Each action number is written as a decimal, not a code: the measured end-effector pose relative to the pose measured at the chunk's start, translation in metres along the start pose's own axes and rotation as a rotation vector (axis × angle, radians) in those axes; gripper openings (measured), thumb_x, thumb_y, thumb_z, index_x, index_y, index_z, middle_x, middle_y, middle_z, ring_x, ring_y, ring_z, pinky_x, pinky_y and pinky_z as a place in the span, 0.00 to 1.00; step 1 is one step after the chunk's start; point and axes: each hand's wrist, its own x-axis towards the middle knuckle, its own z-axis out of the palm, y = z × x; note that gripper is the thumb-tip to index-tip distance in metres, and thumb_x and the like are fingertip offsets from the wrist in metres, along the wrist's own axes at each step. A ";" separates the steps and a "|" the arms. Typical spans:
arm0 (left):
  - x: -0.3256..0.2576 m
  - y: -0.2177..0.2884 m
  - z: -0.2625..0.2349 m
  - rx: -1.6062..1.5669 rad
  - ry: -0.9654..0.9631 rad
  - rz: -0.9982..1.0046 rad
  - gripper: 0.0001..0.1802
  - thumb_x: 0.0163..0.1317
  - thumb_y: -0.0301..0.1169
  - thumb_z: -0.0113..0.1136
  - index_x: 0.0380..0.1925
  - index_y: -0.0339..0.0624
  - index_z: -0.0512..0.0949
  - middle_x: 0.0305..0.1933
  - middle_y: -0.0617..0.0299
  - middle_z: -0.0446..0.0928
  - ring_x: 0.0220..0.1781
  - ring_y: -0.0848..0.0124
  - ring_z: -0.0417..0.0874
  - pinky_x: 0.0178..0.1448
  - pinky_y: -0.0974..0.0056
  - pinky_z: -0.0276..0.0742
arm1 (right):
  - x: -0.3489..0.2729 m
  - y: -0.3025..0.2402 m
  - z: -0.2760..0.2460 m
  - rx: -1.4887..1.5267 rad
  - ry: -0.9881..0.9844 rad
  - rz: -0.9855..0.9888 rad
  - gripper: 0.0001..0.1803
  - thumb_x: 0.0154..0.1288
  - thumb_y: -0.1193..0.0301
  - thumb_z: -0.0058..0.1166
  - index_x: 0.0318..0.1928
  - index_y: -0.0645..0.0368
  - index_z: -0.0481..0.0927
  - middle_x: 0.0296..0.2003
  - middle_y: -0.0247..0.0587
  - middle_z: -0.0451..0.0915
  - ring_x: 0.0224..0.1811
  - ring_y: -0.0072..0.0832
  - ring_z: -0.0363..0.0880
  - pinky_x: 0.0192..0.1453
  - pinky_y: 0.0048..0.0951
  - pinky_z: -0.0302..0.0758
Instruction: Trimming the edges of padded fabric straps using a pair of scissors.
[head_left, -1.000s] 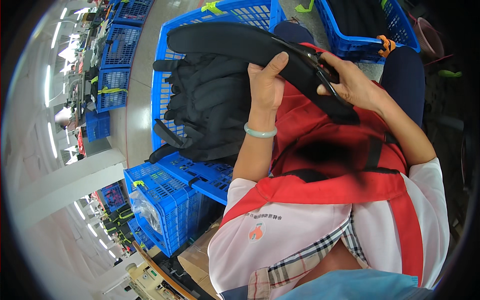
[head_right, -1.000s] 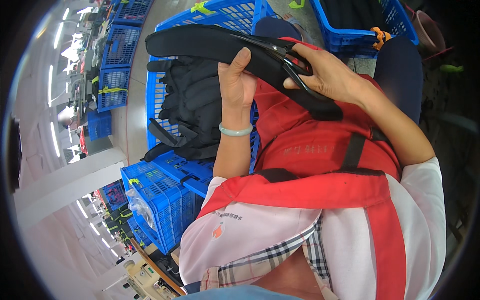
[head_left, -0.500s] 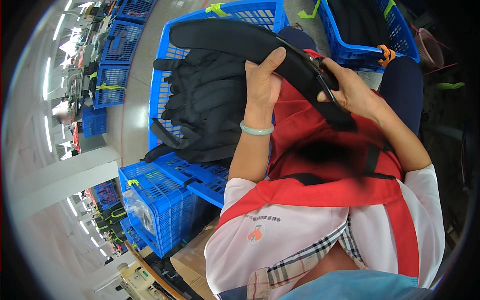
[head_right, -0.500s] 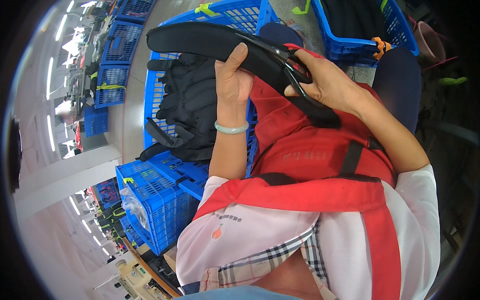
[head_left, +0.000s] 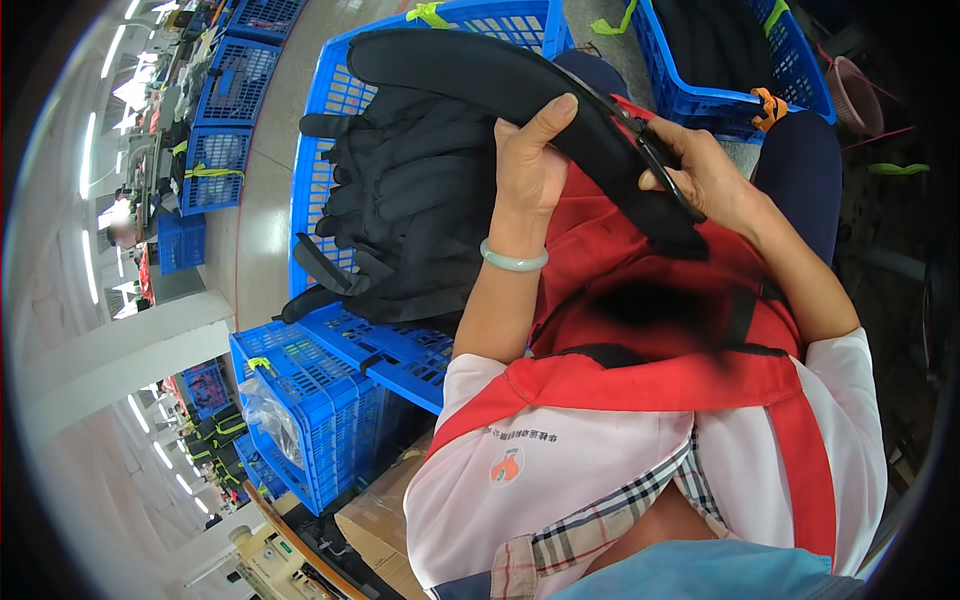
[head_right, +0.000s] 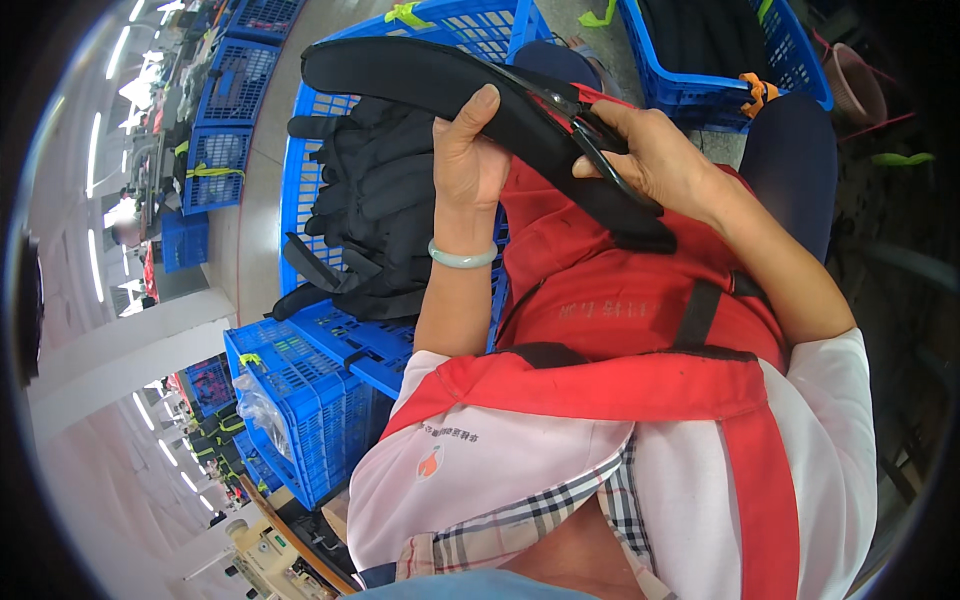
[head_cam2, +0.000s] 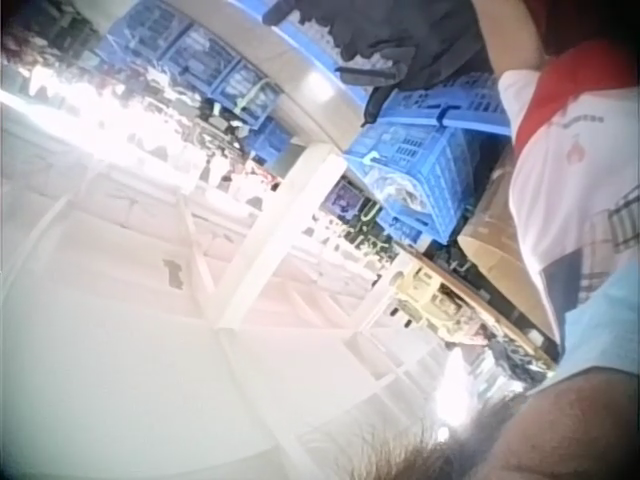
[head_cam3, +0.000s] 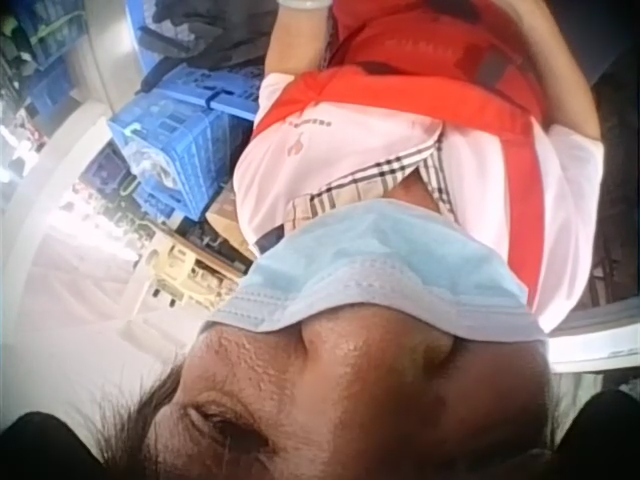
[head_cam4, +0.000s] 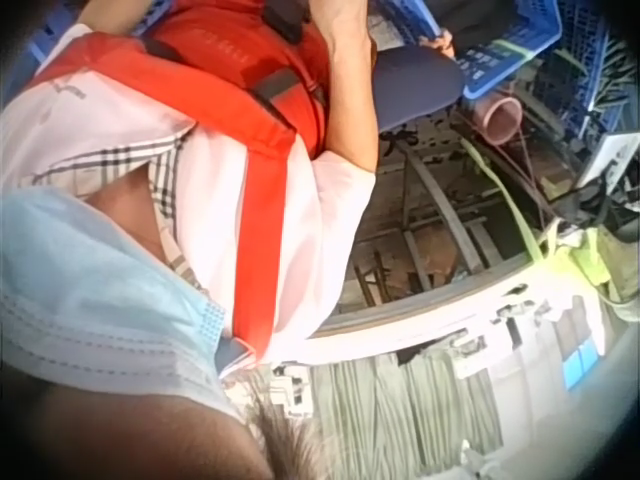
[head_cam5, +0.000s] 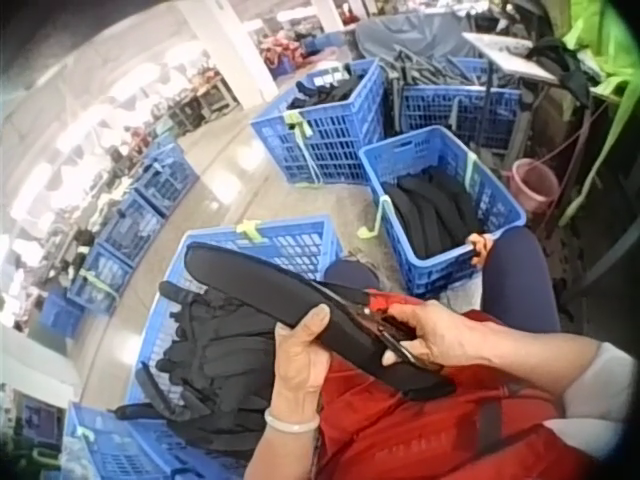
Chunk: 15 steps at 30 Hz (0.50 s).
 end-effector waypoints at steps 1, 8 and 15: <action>0.000 0.000 0.000 -0.009 -0.013 -0.012 0.15 0.58 0.19 0.63 0.47 0.39 0.77 0.44 0.61 0.80 0.46 0.68 0.82 0.55 0.60 0.79 | 0.000 -0.003 0.000 -0.001 0.000 -0.002 0.30 0.57 0.53 0.66 0.45 0.67 0.73 0.23 0.36 0.65 0.26 0.21 0.63 0.28 0.27 0.64; 0.003 0.002 0.016 -0.022 0.035 -0.020 0.10 0.56 0.19 0.66 0.39 0.38 0.79 0.37 0.61 0.81 0.40 0.70 0.83 0.49 0.65 0.80 | 0.001 -0.010 -0.008 -0.044 0.032 -0.072 0.30 0.57 0.53 0.66 0.45 0.68 0.74 0.25 0.37 0.66 0.29 0.22 0.63 0.31 0.27 0.65; 0.015 0.008 0.022 -0.027 -0.022 0.012 0.14 0.57 0.20 0.66 0.43 0.37 0.78 0.40 0.60 0.81 0.41 0.69 0.83 0.51 0.65 0.79 | 0.012 -0.027 -0.021 0.211 -0.092 0.004 0.22 0.62 0.55 0.64 0.37 0.64 0.74 0.23 0.27 0.65 0.26 0.16 0.63 0.29 0.23 0.63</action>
